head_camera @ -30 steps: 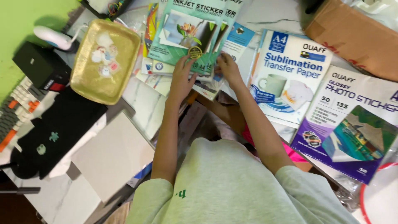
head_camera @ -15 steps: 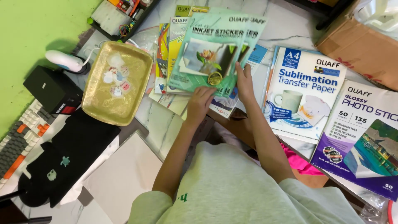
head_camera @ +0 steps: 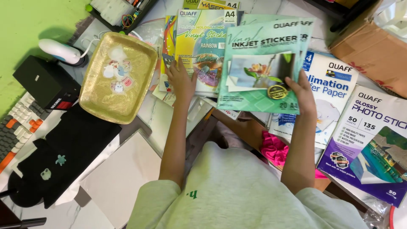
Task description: The person picks up various packages of paper and stationery from a cluttered table, including sticker paper, laminating film, and sublimation transfer paper. They examine the items and place them onto a nearby shelf, repeating the process with different products.
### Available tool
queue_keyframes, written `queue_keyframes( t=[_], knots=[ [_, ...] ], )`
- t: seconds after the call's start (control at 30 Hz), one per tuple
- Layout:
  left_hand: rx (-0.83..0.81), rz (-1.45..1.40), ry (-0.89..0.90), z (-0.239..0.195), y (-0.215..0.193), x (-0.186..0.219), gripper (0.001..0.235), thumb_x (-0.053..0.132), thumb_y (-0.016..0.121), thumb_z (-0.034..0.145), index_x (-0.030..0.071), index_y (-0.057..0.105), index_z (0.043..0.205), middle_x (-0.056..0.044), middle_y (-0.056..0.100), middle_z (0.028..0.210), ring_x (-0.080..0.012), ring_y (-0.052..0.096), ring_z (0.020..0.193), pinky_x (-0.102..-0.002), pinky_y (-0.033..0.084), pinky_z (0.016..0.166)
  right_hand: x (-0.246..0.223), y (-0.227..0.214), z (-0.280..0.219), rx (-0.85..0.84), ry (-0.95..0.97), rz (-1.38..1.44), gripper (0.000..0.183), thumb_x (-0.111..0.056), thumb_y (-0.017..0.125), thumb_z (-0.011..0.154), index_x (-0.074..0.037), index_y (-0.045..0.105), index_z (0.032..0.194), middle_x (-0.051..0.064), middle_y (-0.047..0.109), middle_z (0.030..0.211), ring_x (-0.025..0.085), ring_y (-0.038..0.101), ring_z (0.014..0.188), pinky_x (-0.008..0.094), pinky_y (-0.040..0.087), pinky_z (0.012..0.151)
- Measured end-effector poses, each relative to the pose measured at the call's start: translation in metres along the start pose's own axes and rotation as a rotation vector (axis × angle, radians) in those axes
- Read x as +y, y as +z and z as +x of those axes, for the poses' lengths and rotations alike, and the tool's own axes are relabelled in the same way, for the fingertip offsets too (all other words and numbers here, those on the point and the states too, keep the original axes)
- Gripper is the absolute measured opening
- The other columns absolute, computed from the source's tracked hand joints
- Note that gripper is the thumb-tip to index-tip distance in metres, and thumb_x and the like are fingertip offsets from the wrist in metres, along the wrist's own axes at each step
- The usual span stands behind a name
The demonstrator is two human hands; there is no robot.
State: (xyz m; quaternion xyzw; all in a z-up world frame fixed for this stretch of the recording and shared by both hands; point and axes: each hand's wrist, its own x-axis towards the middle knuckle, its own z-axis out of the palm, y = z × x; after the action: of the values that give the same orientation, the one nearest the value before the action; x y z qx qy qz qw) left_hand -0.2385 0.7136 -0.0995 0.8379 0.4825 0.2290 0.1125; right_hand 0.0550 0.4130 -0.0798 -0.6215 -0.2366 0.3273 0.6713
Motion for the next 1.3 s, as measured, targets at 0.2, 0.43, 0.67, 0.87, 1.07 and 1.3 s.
queue_keyframes(
  t=[0.2,0.43,0.67,0.87,1.07,1.3],
  knots=[
    [-0.041,-0.155,-0.014,0.015,0.013,-0.004,0.084,0.048,0.089,0.077,0.005,0.057,0.142,-0.023,0.048,0.141,-0.0419,0.04,0.131,-0.058,0.037,0.112,-0.007,-0.025,-0.027,0.072,-0.05,0.174,0.061,0.0,0.062,0.101,-0.003,0.044,0.159,0.003,0.063,0.136,0.009,0.059,0.111,0.022,0.047,0.093],
    [-0.229,-0.108,0.099,-0.008,0.021,0.085,0.066,0.043,0.086,0.081,0.022,0.06,0.138,-0.008,0.046,0.154,-0.0298,0.04,0.143,-0.075,0.013,0.112,-0.003,-0.02,-0.036,0.072,-0.098,0.324,0.059,0.004,0.058,0.104,-0.003,0.044,0.161,0.001,0.063,0.125,0.008,0.06,0.104,0.022,0.051,0.09],
    [-0.447,-0.495,0.202,-0.023,0.148,0.065,0.036,0.031,0.047,0.114,0.009,0.059,0.14,-0.023,0.05,0.139,-0.0341,0.053,0.127,-0.058,0.03,0.11,0.014,-0.033,-0.058,0.07,-0.11,0.279,0.059,0.001,0.058,0.107,-0.004,0.043,0.165,-0.001,0.062,0.124,0.003,0.056,0.093,0.019,0.046,0.08],
    [-0.68,-1.525,0.019,-0.03,0.029,0.131,0.063,0.04,0.06,0.103,0.001,0.047,0.151,-0.017,0.061,0.142,-0.0234,0.061,0.128,-0.035,0.048,0.11,-0.02,-0.029,-0.087,0.096,-0.106,0.259,0.059,-0.001,0.058,0.105,-0.004,0.04,0.161,-0.001,0.062,0.136,0.005,0.059,0.109,0.021,0.049,0.094],
    [-0.467,-1.291,0.324,-0.04,-0.003,0.191,0.05,0.02,0.076,0.098,0.001,0.053,0.138,-0.01,0.07,0.121,-0.0163,0.068,0.109,-0.031,0.055,0.096,-0.058,-0.052,-0.107,0.184,-0.212,-0.112,0.049,0.001,0.062,0.109,0.001,0.046,0.155,0.005,0.061,0.135,0.011,0.056,0.119,0.025,0.046,0.101],
    [-0.485,-1.288,0.36,-0.056,0.017,0.246,0.035,0.017,0.083,0.098,-0.002,0.068,0.123,-0.011,0.078,0.107,-0.0141,0.069,0.094,-0.03,0.058,0.086,-0.095,-0.073,-0.139,0.418,-0.369,-0.282,0.045,-0.001,0.065,0.111,0.0,0.044,0.151,0.005,0.059,0.13,0.014,0.055,0.117,0.027,0.047,0.105]
  ],
)
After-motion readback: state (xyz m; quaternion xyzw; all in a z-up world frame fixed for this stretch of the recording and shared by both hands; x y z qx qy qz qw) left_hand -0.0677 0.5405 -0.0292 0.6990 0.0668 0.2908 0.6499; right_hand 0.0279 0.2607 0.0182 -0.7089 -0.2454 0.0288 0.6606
